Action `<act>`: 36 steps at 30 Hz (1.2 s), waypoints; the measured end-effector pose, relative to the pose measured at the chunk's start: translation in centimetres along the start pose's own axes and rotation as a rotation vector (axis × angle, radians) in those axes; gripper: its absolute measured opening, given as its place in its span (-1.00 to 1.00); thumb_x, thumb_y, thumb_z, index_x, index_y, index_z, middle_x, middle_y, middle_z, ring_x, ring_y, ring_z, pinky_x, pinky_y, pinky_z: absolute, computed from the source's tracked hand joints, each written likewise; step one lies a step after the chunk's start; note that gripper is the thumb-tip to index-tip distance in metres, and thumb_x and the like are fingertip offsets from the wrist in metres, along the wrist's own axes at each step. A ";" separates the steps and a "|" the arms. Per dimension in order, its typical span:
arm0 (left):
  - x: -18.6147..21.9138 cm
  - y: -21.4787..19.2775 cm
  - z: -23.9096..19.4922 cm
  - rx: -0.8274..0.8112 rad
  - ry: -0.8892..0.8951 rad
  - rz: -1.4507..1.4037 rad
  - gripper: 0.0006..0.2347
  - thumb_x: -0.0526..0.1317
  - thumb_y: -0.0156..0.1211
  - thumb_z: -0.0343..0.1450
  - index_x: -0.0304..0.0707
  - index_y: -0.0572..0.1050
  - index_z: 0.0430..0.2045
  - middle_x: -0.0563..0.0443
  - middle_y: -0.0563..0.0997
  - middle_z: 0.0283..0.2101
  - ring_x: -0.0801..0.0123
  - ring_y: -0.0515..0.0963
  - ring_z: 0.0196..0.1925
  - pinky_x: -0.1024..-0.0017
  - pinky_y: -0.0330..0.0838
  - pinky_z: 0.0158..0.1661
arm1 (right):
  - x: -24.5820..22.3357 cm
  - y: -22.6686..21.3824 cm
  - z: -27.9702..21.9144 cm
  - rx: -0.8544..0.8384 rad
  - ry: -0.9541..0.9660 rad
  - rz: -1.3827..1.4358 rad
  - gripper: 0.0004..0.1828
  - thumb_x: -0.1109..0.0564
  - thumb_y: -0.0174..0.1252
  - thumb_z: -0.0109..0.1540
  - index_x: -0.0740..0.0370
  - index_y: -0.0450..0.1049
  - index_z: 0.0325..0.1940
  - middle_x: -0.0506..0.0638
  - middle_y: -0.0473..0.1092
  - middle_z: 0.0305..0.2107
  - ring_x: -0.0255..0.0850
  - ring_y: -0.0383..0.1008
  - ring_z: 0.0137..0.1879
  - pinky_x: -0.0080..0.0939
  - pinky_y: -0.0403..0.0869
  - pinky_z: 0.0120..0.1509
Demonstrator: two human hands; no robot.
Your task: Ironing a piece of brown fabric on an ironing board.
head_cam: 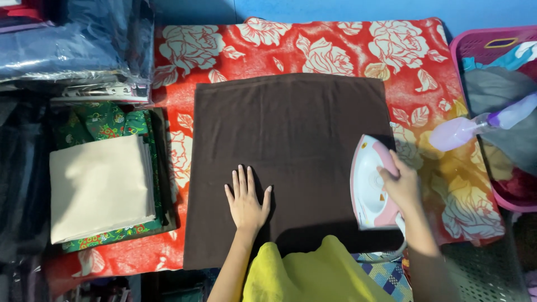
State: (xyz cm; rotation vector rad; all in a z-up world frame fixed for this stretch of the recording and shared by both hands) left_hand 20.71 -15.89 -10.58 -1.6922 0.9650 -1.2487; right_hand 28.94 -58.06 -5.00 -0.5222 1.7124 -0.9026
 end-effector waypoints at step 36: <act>0.1 -0.1 0.2 0.022 -0.010 -0.029 -0.31 0.25 -0.23 0.50 -0.11 -0.07 0.49 -0.14 -0.11 0.56 0.04 -0.16 0.59 -0.15 -0.20 0.41 | -10.6 8.0 15.4 0.007 -0.189 0.097 -0.44 0.10 0.32 0.18 0.02 0.50 0.29 0.31 0.55 -0.29 -0.01 0.56 -0.51 -0.19 0.53 -0.54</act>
Point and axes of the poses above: each hand's wrist, its own z-axis towards the middle knuckle, its own y-axis out of the palm, x = y × z, the point moved 7 cm from there along z, towards the middle knuckle
